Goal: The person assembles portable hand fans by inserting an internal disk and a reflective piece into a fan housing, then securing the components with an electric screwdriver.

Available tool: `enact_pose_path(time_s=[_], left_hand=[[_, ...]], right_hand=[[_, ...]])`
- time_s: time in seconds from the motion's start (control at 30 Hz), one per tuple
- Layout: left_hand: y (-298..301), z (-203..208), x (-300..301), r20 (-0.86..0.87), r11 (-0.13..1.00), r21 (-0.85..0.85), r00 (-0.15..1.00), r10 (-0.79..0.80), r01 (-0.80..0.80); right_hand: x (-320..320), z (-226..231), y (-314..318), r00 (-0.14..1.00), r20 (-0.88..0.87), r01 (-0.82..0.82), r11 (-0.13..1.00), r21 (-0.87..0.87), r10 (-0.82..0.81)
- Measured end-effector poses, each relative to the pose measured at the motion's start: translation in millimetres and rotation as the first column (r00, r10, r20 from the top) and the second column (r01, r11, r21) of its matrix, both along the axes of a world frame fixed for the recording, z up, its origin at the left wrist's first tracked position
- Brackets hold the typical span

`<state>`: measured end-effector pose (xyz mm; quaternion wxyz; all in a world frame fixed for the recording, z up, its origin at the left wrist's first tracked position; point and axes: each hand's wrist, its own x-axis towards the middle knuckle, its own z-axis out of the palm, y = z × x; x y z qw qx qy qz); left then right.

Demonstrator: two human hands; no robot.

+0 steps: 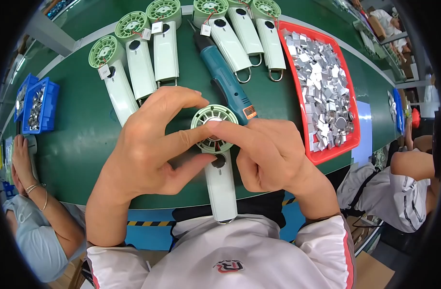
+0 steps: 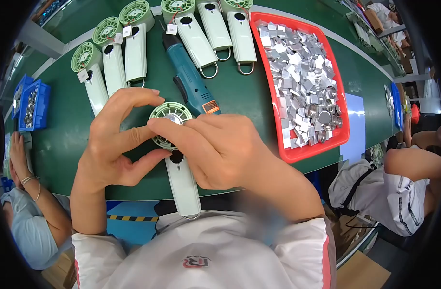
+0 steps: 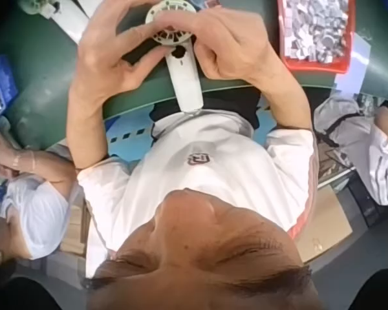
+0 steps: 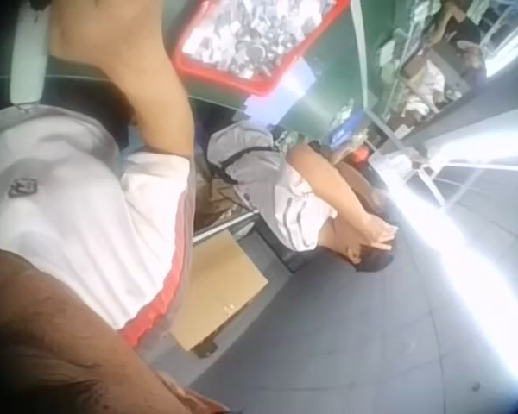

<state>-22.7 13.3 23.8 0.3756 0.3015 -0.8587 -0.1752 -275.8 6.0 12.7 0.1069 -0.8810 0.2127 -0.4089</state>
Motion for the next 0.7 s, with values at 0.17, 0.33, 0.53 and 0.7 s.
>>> enact_pose_path(time_s=[0.17,0.33,0.53,0.7], left_hand=[[6.4,-0.7,-0.8,0.003,1.0,0.018,1.0,0.01,-0.01],[8.8,-3.9,-0.9,-0.026,0.998,0.058,1.0,0.017,-0.016],[2.5,-2.2,1.6,-0.016,0.998,0.062,1.0,0.009,-0.008],[3.7,3.1,7.4,-0.02,0.997,0.073,1.0,0.015,-0.013]], right_hand=[[-1.5,-2.8,1.6,0.999,0.034,-0.007,1.0,-0.001,0.007],[-10.4,6.6,5.7,0.996,0.082,-0.036,0.999,-0.007,0.037],[-5.1,0.2,1.2,0.999,0.022,-0.03,0.998,0.05,0.029],[1.5,12.8,1.6,0.997,-0.082,-0.008,0.998,0.07,0.014]])
